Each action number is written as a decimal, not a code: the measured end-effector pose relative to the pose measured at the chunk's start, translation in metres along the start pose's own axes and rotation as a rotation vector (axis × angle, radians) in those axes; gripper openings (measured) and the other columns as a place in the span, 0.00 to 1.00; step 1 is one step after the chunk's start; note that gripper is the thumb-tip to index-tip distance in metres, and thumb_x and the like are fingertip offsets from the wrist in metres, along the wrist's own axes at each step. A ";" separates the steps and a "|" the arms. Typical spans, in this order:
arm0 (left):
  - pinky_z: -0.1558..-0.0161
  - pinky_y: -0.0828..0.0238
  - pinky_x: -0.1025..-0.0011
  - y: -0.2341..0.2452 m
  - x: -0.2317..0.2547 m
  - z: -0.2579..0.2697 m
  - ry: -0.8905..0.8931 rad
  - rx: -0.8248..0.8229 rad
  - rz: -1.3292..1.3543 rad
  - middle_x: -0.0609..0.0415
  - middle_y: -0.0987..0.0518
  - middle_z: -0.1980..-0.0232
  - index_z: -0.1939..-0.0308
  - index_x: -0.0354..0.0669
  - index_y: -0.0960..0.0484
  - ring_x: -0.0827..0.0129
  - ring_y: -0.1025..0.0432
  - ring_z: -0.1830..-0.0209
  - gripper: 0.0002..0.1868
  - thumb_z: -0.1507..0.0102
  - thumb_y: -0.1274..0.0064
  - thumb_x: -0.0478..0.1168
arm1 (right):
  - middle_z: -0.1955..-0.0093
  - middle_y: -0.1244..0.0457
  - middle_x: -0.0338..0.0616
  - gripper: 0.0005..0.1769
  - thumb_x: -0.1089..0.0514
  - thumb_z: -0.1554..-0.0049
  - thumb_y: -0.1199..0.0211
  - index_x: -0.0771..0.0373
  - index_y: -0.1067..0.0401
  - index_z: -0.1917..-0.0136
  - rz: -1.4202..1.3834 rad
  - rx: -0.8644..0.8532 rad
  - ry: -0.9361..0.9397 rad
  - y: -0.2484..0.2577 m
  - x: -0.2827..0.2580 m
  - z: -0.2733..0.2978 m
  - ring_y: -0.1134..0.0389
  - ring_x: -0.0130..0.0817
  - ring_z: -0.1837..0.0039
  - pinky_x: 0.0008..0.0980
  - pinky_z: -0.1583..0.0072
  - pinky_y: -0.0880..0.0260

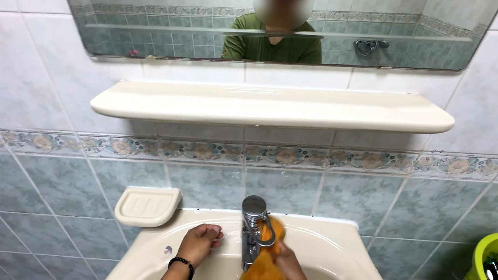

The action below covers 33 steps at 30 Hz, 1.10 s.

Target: The person washes a yellow sponge under running water and wipes the sink basin and faucet. They then wipe a white wall-mounted corner shelf and rinse several toothbrushes, toothpaste tubes, and metal cups under the tap.

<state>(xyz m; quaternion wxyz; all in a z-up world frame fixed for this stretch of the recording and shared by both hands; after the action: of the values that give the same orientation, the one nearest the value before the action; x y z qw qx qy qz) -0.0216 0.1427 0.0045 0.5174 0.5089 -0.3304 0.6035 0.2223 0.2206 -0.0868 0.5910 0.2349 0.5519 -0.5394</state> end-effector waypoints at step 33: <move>0.62 0.30 0.74 -0.001 -0.059 0.036 0.087 0.047 -0.014 0.59 0.13 0.55 0.51 0.45 0.15 0.74 0.21 0.60 0.14 0.34 0.48 0.48 | 0.41 0.33 0.54 0.31 0.66 0.48 0.43 0.65 0.36 0.30 -0.017 0.095 -0.141 0.019 0.057 0.008 0.30 0.46 0.41 0.41 0.40 0.30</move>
<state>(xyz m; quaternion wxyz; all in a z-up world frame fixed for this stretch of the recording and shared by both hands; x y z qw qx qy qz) -0.0139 0.0931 -0.0427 0.5233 0.4966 -0.2897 0.6289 0.2318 0.1975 -0.1419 0.6120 0.2192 0.4848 -0.5852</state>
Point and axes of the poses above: each hand's wrist, its own z-axis away from the middle knuckle, its own y-axis out of the back of the hand, x = y × z, the point moved 9 cm from there along -z, towards the middle knuckle
